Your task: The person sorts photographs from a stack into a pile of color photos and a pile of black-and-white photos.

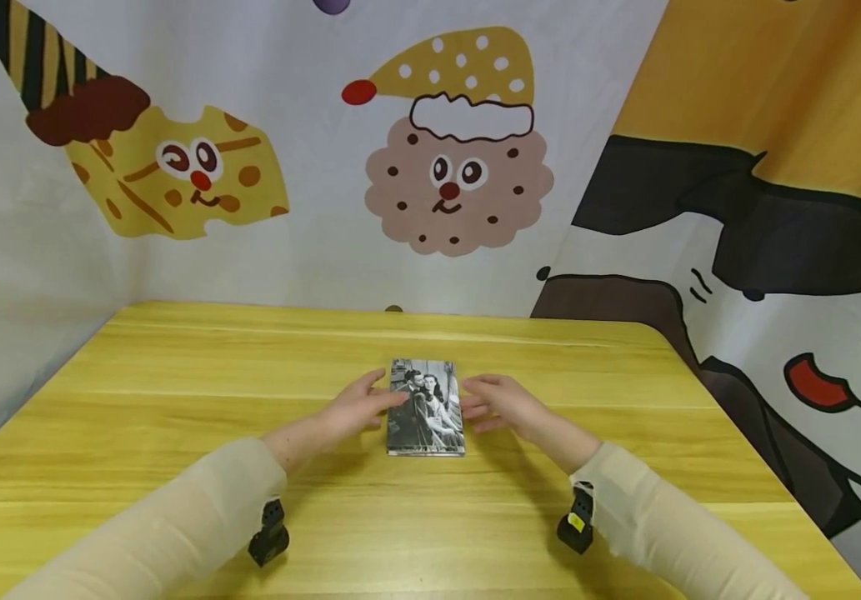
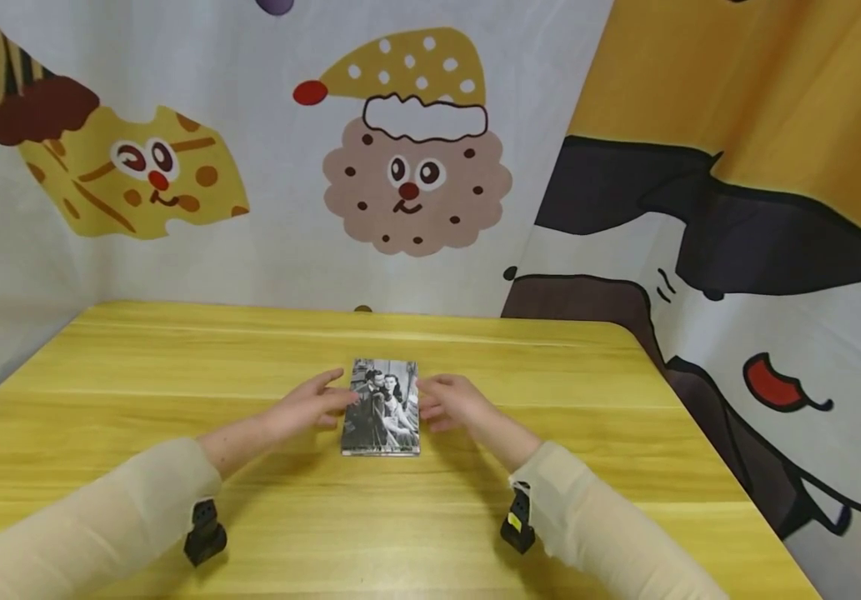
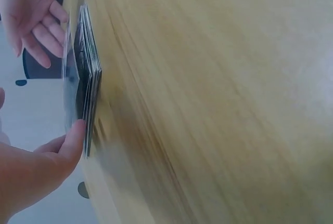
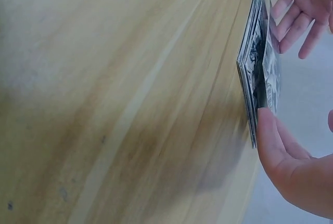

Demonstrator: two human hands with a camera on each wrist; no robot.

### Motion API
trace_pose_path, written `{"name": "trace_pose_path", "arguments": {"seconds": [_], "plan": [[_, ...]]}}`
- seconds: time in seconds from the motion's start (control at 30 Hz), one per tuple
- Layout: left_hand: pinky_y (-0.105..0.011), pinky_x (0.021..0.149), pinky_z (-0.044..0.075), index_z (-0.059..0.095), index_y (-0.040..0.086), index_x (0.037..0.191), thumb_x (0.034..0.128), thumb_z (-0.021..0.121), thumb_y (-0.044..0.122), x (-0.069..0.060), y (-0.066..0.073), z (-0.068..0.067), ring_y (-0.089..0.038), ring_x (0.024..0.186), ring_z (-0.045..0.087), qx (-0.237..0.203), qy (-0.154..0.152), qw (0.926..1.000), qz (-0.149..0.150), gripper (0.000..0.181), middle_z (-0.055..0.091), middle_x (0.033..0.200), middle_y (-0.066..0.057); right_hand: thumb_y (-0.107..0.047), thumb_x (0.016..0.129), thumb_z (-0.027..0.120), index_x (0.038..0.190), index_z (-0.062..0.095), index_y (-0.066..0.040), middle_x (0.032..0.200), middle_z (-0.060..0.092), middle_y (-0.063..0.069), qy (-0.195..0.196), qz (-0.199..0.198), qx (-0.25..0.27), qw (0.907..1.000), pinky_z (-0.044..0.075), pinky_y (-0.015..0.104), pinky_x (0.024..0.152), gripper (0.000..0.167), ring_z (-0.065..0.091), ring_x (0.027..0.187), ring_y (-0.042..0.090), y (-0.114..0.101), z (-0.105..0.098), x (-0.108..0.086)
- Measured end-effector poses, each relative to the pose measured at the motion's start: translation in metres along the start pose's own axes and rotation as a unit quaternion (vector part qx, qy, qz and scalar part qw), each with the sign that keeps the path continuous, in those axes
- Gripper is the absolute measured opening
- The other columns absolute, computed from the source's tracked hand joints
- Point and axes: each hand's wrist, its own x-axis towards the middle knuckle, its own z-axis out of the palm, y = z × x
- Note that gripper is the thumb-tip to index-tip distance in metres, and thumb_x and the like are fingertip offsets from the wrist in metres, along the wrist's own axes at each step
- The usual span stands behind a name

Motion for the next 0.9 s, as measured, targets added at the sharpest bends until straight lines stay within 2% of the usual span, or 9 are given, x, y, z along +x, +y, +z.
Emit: {"name": "trace_pose_path", "arguments": {"seconds": [0.1, 0.2, 0.33, 0.43, 0.53, 0.67, 0.8, 0.9], "plan": [[-0.05, 0.104, 0.043, 0.011, -0.003, 0.148, 0.0935, 0.053, 0.03, 0.001, 0.002, 0.0, -0.042, 0.118, 0.051, -0.006, 0.017, 0.9998, 0.008, 0.076, 0.042, 0.139, -0.027, -0.024, 0.099, 0.043, 0.136, 0.036, 0.008, 0.124, 0.055, 0.029, 0.006, -0.001, 0.01, 0.9999, 0.058, 0.038, 0.081, 0.05, 0.064, 0.094, 0.026, -0.001, 0.0, 0.001], [-0.044, 0.098, 0.049, 0.017, -0.007, 0.146, 0.0928, 0.055, 0.019, 0.004, 0.001, 0.002, -0.04, 0.115, 0.054, -0.021, 0.041, 0.9988, 0.015, 0.07, 0.042, 0.138, -0.028, -0.018, 0.097, 0.046, 0.136, 0.037, 0.009, 0.125, 0.054, 0.029, 0.016, -0.002, 0.026, 0.9995, 0.059, 0.037, 0.08, 0.048, 0.065, 0.086, 0.02, -0.001, 0.001, 0.002], [-0.038, 0.089, 0.056, 0.029, -0.009, 0.141, 0.0887, 0.056, -0.001, 0.009, -0.002, 0.005, -0.038, 0.108, 0.057, -0.063, 0.077, 0.995, 0.008, 0.06, 0.044, 0.135, -0.029, -0.004, 0.092, 0.052, 0.136, 0.038, 0.01, 0.123, 0.053, 0.029, 0.033, -0.016, 0.04, 0.9985, 0.059, 0.034, 0.077, 0.048, 0.063, 0.08, 0.014, 0.0, 0.004, 0.002], [-0.034, 0.083, 0.058, 0.036, -0.008, 0.139, 0.0864, 0.057, -0.008, 0.012, -0.003, 0.007, -0.035, 0.102, 0.06, -0.086, 0.092, 0.992, -0.004, 0.056, 0.045, 0.132, -0.028, 0.004, 0.087, 0.055, 0.135, 0.038, 0.012, 0.119, 0.055, 0.027, 0.042, -0.027, 0.047, 0.9976, 0.059, 0.03, 0.074, 0.052, 0.061, 0.077, 0.011, 0.001, 0.007, 0.003], [-0.029, 0.078, 0.059, 0.039, -0.005, 0.138, 0.0859, 0.057, -0.008, 0.013, -0.004, 0.007, -0.026, 0.093, 0.063, -0.098, 0.098, 0.9903, -0.016, 0.055, 0.046, 0.133, -0.026, 0.008, 0.085, 0.056, 0.135, 0.037, 0.014, 0.114, 0.057, 0.025, 0.049, -0.034, 0.056, 0.9967, 0.058, 0.025, 0.07, 0.054, 0.059, 0.074, 0.008, 0.002, 0.009, 0.003], [-0.025, 0.073, 0.059, 0.04, -0.006, 0.137, 0.0849, 0.057, -0.01, 0.013, -0.001, 0.006, -0.015, 0.081, 0.061, -0.11, 0.095, 0.9893, -0.016, 0.055, 0.046, 0.133, -0.026, 0.011, 0.083, 0.057, 0.133, 0.041, 0.014, 0.113, 0.057, 0.024, 0.061, -0.033, 0.063, 0.9956, 0.057, 0.022, 0.067, 0.052, 0.059, 0.072, 0.008, 0.002, 0.011, 0.004], [-0.024, 0.072, 0.059, 0.041, -0.006, 0.137, 0.0831, 0.057, -0.012, 0.012, 0.001, 0.002, -0.012, 0.073, 0.059, -0.112, 0.092, 0.9893, -0.014, 0.056, 0.046, 0.133, -0.027, 0.012, 0.083, 0.058, 0.13, 0.045, 0.013, 0.114, 0.057, 0.024, 0.066, -0.029, 0.071, 0.9949, 0.058, 0.022, 0.069, 0.049, 0.06, 0.073, 0.007, -0.001, 0.012, 0.004], [-0.024, 0.072, 0.059, 0.041, -0.006, 0.137, 0.0826, 0.058, -0.011, 0.011, 0.001, -0.002, -0.01, 0.071, 0.059, -0.107, 0.089, 0.9902, -0.015, 0.057, 0.045, 0.134, -0.026, 0.011, 0.083, 0.057, 0.13, 0.046, 0.013, 0.108, 0.058, 0.018, 0.066, -0.025, 0.074, 0.9948, 0.058, 0.022, 0.071, 0.048, 0.059, 0.074, 0.007, -0.004, 0.014, 0.004]]}}
